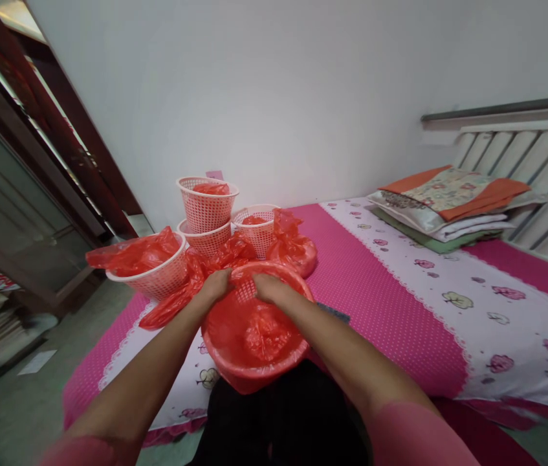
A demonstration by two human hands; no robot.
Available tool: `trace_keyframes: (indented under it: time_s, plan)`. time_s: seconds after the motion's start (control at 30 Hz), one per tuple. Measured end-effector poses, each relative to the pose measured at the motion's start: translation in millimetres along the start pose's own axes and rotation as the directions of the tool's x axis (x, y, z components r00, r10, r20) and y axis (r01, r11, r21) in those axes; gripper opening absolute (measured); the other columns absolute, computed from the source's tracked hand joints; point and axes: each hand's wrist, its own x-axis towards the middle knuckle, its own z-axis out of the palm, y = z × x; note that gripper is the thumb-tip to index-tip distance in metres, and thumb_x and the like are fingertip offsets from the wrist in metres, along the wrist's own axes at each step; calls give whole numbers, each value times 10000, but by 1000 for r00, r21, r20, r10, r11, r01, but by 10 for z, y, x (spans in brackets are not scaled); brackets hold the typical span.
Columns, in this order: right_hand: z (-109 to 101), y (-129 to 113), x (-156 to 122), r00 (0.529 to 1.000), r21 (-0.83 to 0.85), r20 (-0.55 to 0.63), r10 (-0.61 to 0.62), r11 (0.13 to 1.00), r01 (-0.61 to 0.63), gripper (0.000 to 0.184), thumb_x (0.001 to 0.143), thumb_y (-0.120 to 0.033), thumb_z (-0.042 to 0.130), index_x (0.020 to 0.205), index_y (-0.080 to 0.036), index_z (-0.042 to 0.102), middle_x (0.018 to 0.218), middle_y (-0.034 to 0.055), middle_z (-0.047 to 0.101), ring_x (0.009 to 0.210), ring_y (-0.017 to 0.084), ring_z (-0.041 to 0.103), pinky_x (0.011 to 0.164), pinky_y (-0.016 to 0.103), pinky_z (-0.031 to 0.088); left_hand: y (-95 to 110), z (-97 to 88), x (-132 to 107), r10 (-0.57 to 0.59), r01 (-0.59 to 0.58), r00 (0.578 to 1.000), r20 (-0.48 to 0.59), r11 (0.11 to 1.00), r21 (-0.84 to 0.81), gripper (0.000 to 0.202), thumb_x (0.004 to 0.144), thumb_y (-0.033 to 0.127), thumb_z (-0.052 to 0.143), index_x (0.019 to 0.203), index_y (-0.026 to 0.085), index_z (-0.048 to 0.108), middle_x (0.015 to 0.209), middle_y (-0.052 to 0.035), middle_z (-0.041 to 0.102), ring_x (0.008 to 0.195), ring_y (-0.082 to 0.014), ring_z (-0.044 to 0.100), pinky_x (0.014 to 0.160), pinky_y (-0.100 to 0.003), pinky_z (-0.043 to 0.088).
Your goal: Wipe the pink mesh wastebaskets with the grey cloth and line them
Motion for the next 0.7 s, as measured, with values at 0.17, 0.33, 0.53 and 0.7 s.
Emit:
trace_keyframes:
  time_s: [0.17,0.33,0.53,0.7]
  plan:
    - [-263,240,-29,980,-181,155,127,979,-99,222,946,-219,732,1157,-150,741,1190,135,777,1064,262,717,926,333,512,37,28,11,3,-2,1000,-6,999,38,332,937,277,725,1248,162,707,1296,-198,764,1271,-353,702,1064,-398,522]
    - [-335,220,-98,950,-264,262,169,960,-98,171,983,-206,678,1071,-92,770,1109,169,783,999,268,717,876,343,506,89,54,73,-4,5,1000,-17,998,62,304,935,251,718,1233,191,719,1291,-161,773,1280,-321,699,1080,-375,511]
    - [-435,144,-159,969,-219,245,-37,971,92,312,996,-223,691,1306,-204,715,1251,87,757,1128,221,690,976,310,497,84,46,53,-2,4,1000,-14,996,89,310,952,262,706,1244,159,716,1288,-180,773,1261,-325,709,1061,-375,524]
    - [-485,184,-172,992,-388,-3,-125,915,114,557,985,-217,710,1514,-143,552,1448,210,628,1341,347,579,1115,476,445,119,15,51,6,-5,1000,-13,996,87,304,949,285,734,1223,155,731,1285,-185,773,1261,-325,712,1063,-372,529]
